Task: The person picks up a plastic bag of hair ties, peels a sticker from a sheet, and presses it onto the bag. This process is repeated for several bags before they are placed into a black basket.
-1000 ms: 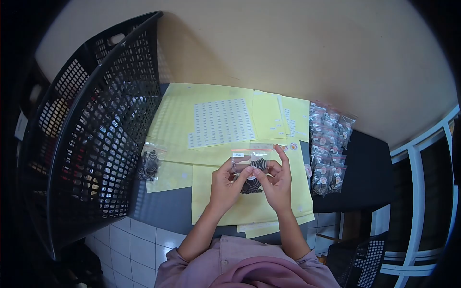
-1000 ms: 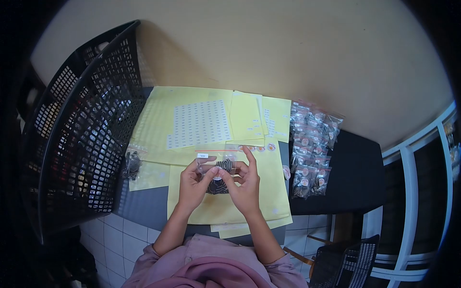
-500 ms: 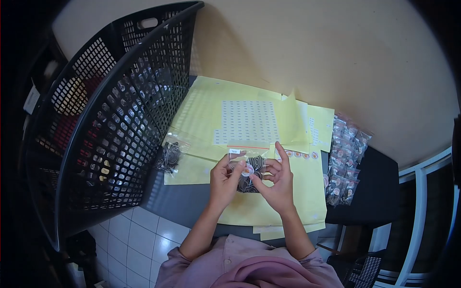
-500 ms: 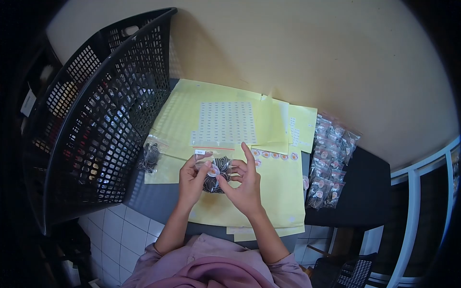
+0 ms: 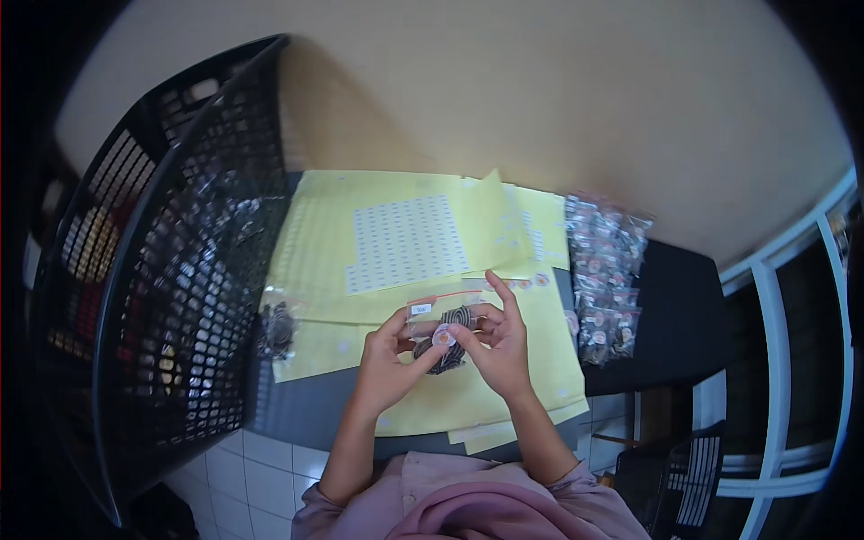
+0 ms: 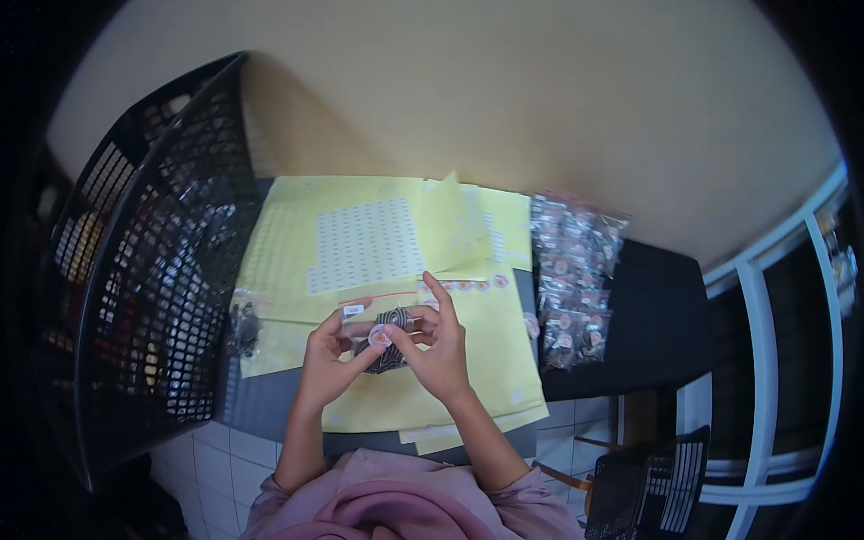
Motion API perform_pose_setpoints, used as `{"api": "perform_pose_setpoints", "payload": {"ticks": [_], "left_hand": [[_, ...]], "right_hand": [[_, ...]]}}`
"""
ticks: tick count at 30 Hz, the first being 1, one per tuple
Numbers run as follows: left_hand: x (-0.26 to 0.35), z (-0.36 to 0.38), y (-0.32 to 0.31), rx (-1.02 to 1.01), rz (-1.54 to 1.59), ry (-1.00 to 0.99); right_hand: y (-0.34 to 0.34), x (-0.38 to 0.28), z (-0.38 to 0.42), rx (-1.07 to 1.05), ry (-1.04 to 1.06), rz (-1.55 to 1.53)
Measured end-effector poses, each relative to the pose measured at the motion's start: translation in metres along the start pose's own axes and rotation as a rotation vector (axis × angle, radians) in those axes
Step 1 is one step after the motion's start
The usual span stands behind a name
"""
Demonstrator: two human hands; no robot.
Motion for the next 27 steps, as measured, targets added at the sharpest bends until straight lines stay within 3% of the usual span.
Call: {"api": "perform_pose_setpoints", "payload": {"ticks": [9,13,15,20,22,23,25,27], "left_hand": [[-0.005,-0.012,-0.086,-0.126,0.088,-0.039],[0.008,-0.016,-0.122,-0.242,0.081,-0.137],[0.012,-0.020,-0.099,-0.123,-0.236,-0.253],[-0.001,0.022,0.033,0.532,-0.893,-0.144],[-0.004,0.050,0.076,0.617,-1.274,-0.162],[-0.009,0.059,0.091,0.623,-1.275,-0.159],[-0.018,0.077,0.121,0.688,-1.461,0.047],[-0.029,0.083,0.138,0.659,-1.480,0.076]], "right_hand": [[0.090,0.001,0.035,0.062,-0.016,-0.012],[0.171,-0.002,0.046,0.260,0.058,-0.050],[0.237,-0.016,0.044,0.475,0.148,-0.073],[0.415,0.017,0.002,0.683,0.198,-0.067],[0.456,0.045,-0.024,0.729,0.069,0.109],[0.467,0.062,-0.037,0.723,-0.010,0.134],[0.478,0.088,-0.063,0.690,-0.018,0.123],[0.482,0.107,-0.085,0.653,-0.088,0.157]]}}
Point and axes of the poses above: each hand's wrist, its own z-axis away from the middle knuckle, its own y-axis out of the back of the hand, x = y × z, the point moved 7 cm from there along -z, towards the middle knuckle, and after that the axes turned 12 degrees about -y, right-handed, at the moved point
